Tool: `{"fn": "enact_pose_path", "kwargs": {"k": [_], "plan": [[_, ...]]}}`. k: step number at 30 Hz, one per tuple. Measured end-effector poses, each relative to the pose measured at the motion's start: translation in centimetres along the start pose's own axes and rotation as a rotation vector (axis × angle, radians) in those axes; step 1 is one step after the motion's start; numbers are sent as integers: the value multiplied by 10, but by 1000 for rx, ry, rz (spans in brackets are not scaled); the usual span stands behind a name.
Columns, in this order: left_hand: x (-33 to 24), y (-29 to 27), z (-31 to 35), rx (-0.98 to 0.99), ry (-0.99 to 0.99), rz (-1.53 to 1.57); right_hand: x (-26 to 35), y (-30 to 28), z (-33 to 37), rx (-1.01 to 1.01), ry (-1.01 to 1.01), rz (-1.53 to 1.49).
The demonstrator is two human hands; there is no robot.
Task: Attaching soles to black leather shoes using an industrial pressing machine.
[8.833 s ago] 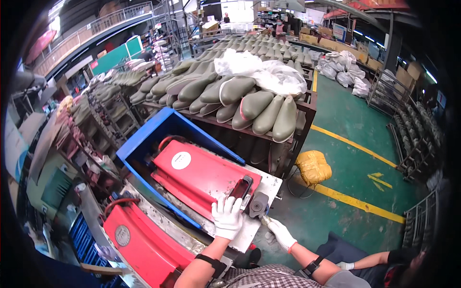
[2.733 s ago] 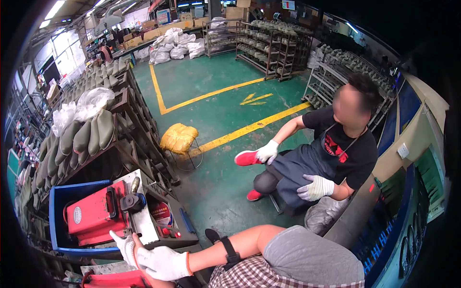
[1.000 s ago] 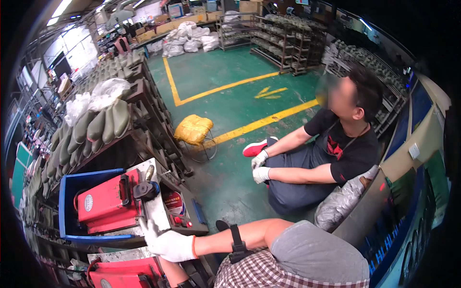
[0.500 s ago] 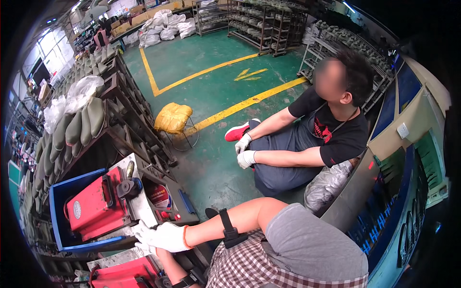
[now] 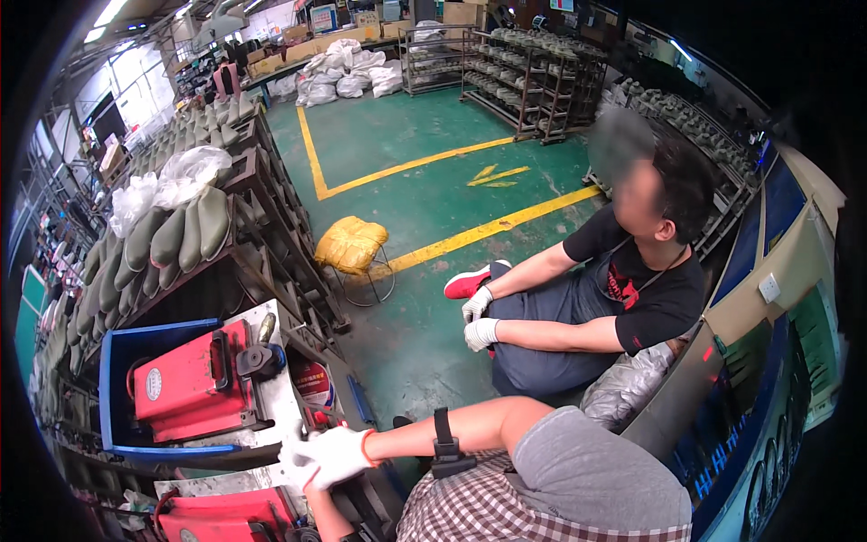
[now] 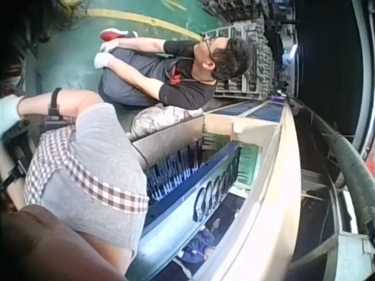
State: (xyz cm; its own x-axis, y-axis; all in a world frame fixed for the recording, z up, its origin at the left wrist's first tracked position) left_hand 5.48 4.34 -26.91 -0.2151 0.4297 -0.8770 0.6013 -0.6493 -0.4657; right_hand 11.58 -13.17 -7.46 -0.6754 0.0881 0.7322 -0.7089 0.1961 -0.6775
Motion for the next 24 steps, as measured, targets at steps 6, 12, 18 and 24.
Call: {"fn": "enact_pose_path", "kwargs": {"k": [6,12,18,24], "plan": [[28,17,-2,31,-176,213,47,-43,-1,-302,-199,246],[-36,1,-8,-352,-576,1106,-36,3,12,-423,233,24],[-61,-29,-21,-342,-466,694,6,1,18,-333,38,-64],[-138,4,-18,-310,-224,373,-31,-12,53,-6,92,-185]]}}
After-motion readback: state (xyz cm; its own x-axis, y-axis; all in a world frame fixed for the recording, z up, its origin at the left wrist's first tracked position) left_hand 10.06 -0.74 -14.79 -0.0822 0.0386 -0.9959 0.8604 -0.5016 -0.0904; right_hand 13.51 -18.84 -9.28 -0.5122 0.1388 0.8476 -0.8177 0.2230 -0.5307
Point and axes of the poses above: each hand's wrist, its own z-axis away from the middle knuckle, its own y-axis out of the palm, x = y × z, the point moved 8 cm from there along -z, towards the middle knuckle, and after that the axes turned 3 degrees about x, right-handed, at the moved point
